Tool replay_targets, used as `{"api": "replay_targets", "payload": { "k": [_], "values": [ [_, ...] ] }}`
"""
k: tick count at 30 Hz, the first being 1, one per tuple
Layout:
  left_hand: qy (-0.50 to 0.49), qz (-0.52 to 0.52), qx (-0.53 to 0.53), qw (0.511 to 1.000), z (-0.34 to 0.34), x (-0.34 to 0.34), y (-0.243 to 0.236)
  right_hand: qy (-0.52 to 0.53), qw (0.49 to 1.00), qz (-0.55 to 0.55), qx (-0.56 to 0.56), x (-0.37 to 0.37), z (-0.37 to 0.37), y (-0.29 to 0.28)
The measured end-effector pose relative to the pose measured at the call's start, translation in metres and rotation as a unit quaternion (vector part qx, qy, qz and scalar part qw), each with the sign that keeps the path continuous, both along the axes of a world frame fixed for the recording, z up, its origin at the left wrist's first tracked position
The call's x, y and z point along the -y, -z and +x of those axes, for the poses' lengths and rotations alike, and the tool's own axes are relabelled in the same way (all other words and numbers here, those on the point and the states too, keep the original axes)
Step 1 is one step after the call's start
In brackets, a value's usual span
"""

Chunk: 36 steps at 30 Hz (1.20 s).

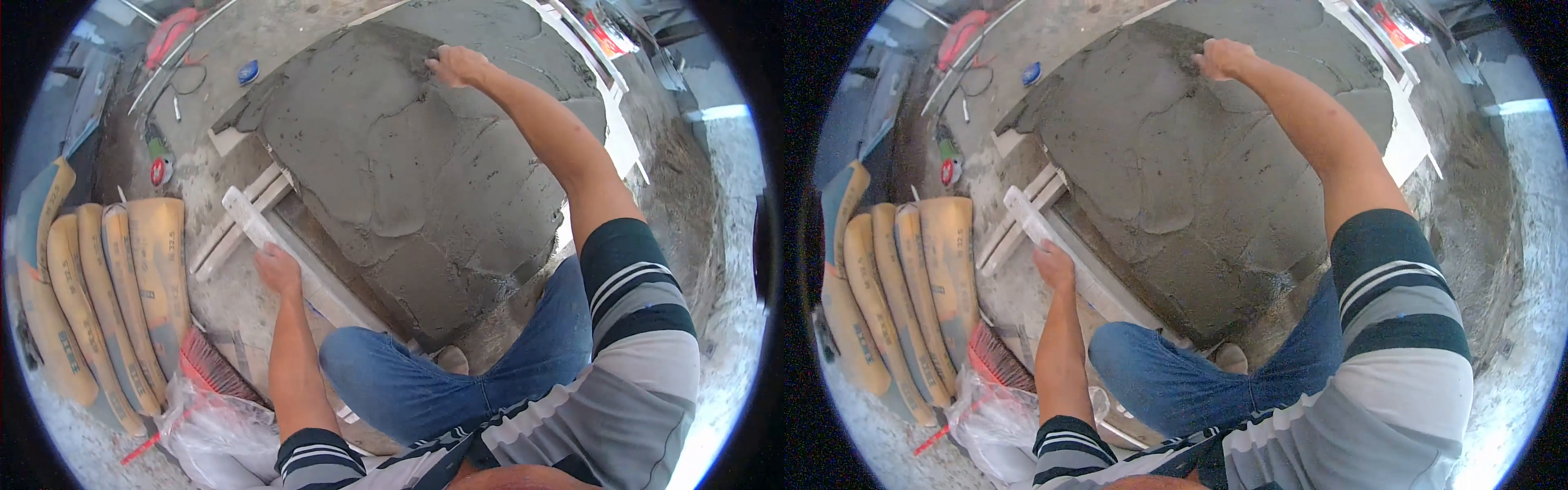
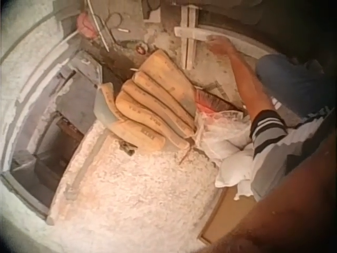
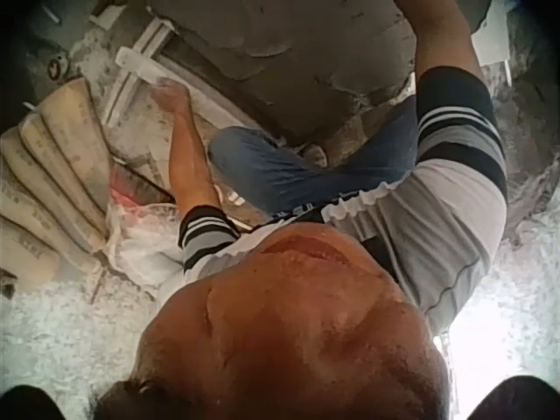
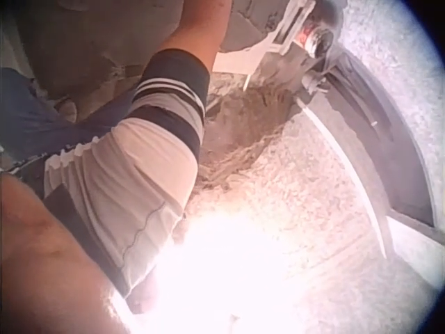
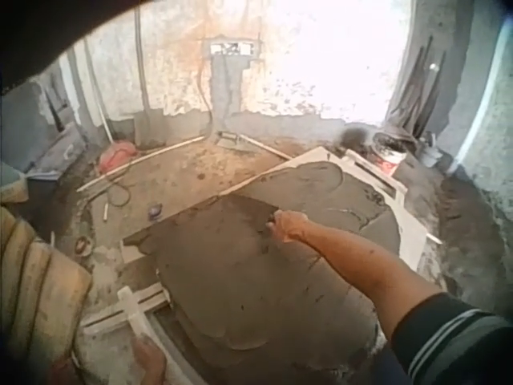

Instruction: Spreading mortar evenly over the back of a large tile using a trowel.

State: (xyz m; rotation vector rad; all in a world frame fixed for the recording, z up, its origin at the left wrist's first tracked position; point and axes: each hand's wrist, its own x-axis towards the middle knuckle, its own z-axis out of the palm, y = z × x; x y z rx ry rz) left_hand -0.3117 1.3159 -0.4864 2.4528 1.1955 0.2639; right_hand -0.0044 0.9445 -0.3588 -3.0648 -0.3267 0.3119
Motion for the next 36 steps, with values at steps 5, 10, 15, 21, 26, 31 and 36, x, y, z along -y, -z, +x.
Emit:
{"api": "replay_targets", "payload": {
  "k": [5,10,15,21,26,31,36],
  "values": [
    [0.017,0.010,-0.011,1.000,-0.002,-0.010,0.004,0.190,0.907,0.278,-0.254,0.004,-0.049,0.011],
    [0.024,-0.025,0.000,0.999,-0.005,-0.006,-0.006,-0.029,0.991,0.030,-0.130,0.012,-0.131,-0.020],
    [-0.089,-0.077,-0.075,0.990,0.008,-0.011,0.002,0.084,0.995,0.022,-0.051,0.064,-0.049,-0.004],
    [-0.052,-0.036,-0.060,0.996,0.016,0.011,0.007,0.274,0.905,0.262,-0.191,0.077,-0.049,0.033],
    [0.101,0.058,-0.016,0.993,-0.011,-0.029,0.031,0.094,0.989,0.086,-0.078,0.056,-0.109,-0.006],
    [0.093,0.036,0.031,0.995,0.003,-0.009,0.021,0.235,0.969,0.044,-0.067,0.192,-0.052,0.001],
    [-0.010,-0.022,-0.036,0.999,0.003,-0.006,0.016,0.371,0.928,0.039,-0.019,0.312,-0.101,0.020]
  ]
}}
